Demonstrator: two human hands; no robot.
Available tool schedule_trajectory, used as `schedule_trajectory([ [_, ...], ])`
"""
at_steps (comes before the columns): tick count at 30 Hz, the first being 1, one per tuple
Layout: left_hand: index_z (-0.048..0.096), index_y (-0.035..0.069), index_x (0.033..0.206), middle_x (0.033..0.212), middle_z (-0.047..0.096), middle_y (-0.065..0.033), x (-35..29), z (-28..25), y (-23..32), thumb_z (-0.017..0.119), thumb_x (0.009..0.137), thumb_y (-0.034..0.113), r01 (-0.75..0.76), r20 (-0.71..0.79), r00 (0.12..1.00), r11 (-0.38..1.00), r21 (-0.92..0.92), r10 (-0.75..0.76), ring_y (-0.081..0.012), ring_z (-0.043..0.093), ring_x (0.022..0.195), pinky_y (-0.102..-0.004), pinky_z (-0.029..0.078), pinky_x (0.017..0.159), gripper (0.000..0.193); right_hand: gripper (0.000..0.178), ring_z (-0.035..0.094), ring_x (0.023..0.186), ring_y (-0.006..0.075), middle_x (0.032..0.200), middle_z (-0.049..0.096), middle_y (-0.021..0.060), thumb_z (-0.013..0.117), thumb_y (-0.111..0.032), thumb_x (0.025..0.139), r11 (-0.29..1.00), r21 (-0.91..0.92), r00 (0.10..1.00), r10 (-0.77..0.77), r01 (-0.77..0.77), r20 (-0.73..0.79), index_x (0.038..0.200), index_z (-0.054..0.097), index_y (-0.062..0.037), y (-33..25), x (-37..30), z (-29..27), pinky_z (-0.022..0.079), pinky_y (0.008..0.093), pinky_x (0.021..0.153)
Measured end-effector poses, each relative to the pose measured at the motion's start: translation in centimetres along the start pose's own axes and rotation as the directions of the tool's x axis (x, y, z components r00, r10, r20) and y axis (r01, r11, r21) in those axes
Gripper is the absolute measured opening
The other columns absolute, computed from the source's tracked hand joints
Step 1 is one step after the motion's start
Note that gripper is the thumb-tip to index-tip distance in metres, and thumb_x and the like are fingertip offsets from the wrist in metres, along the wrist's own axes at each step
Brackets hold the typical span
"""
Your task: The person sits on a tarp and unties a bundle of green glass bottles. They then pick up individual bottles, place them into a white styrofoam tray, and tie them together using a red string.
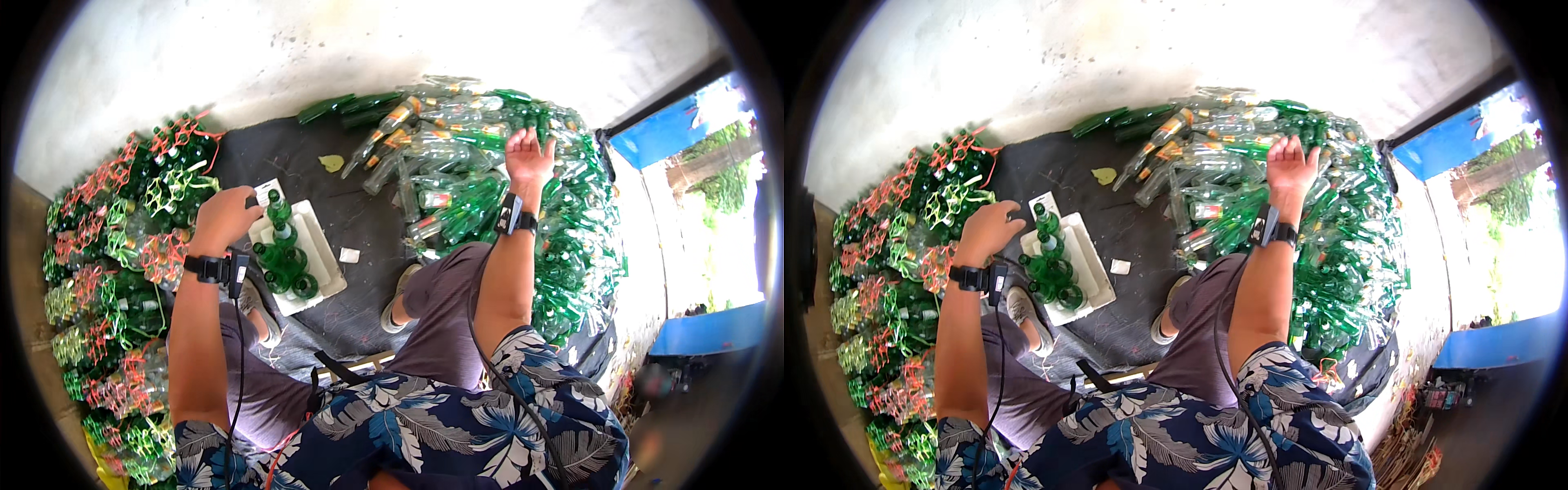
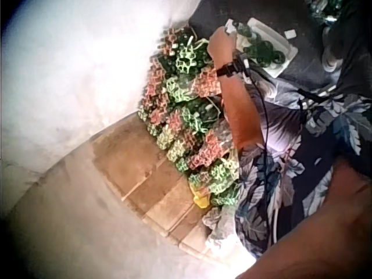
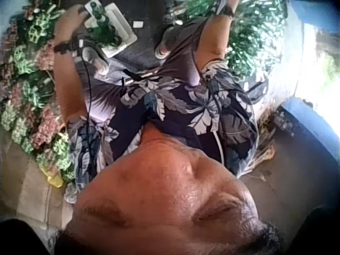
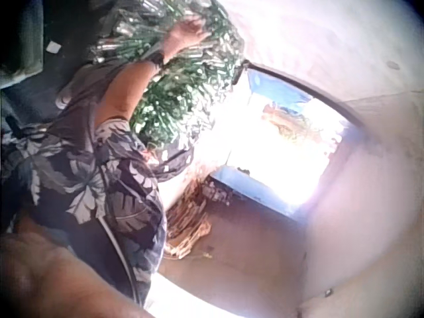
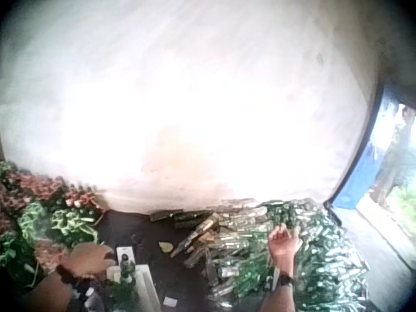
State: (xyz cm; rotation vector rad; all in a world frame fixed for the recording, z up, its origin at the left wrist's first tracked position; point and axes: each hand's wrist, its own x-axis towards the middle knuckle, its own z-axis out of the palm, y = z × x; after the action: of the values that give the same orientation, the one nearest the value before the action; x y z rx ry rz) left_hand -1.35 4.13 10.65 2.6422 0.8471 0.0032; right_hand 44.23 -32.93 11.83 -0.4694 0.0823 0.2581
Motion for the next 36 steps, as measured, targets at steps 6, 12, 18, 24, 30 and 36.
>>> schedule_trajectory([
  [6,0.073,0.01,0.116,0.102,0.074,-0.0155,0.4,-0.7,0.3,0.071,0.086,0.033,-0.023,-0.03,0.999,0.997,-0.068,0.021,-0.035,0.07,0.098,-0.0453,0.055,0.085,0.038,0.057,0.067,0.082,0.0254,0.085,0.071,0.0078,0.058,-0.056,0.1,0.999,0.013,0.997,-0.036,0.037,-0.074,0.101,0.068,0.0003,-6.1,-2.4,-5.6,0.057,0.0403,0.077],
  [12,0.073,0.008,0.118,0.097,0.074,-0.0166,0.2,-0.8,0.9,0.071,0.087,0.031,-0.056,-0.049,0.997,0.993,-0.099,0.052,-0.0347,0.07,0.091,-0.044,0.054,0.08,0.039,0.032,0.065,0.077,0.0203,0.079,0.067,0.001,0.058,-0.034,0.104,0.986,-0.161,0.97,-0.01,-0.03,-0.241,0.099,0.066,-0.0036,-8.6,-4.2,-12.9,0.056,0.0348,0.07],
  [18,0.072,0.006,0.119,0.093,0.074,-0.0171,0.3,-1.3,-0.2,0.072,0.087,0.028,-0.035,-0.05,0.998,0.987,-0.155,0.027,-0.0328,0.071,0.086,-0.0416,0.054,0.078,0.039,0.022,0.065,0.073,0.0219,0.077,0.065,0.0048,0.057,-0.023,0.103,0.926,-0.262,0.897,0.146,-0.272,-0.417,0.095,0.064,-0.0035,-6.9,-4.0,-23.8,0.055,0.0339,0.065],
  [24,0.072,0.004,0.117,0.093,0.073,-0.0194,-0.2,-2.2,-0.2,0.073,0.086,0.028,0.083,-0.023,0.996,0.979,-0.185,-0.089,-0.0347,0.071,0.084,-0.0415,0.054,0.076,0.039,0.017,0.065,0.074,0.0213,0.079,0.064,0.0056,0.06,-0.018,0.1,0.89,-0.238,0.82,0.216,-0.388,-0.53,0.091,0.063,-0.0033,-1.5,-2.8,-24.7,0.057,0.032,0.064],
  [30,0.071,0.004,0.119,0.088,0.073,-0.0185,0.6,-2.1,-0.6,0.071,0.088,0.026,0.101,-0.01,0.995,0.979,-0.178,-0.104,-0.0333,0.07,0.079,-0.0417,0.053,0.073,0.038,0.019,0.065,0.078,0.0222,0.081,0.064,0.0052,0.06,-0.019,0.102,0.838,-0.308,0.841,0.282,-0.45,-0.462,0.092,0.064,-0.0031,1.2,3.1,-22.1,0.057,0.0328,0.067],
  [36,0.069,0.005,0.12,0.083,0.071,-0.0165,1.0,-3.0,0.3,0.07,0.088,0.026,0.165,0.008,0.986,0.973,-0.163,-0.165,-0.0317,0.069,0.076,-0.0413,0.052,0.07,0.038,0.025,0.067,0.075,0.0233,0.078,0.065,0.0078,0.059,-0.022,0.104,0.817,-0.395,0.864,0.228,-0.42,-0.449,0.089,0.062,-0.0028,4.8,11.3,-20.4,0.058,0.0355,0.064],
])
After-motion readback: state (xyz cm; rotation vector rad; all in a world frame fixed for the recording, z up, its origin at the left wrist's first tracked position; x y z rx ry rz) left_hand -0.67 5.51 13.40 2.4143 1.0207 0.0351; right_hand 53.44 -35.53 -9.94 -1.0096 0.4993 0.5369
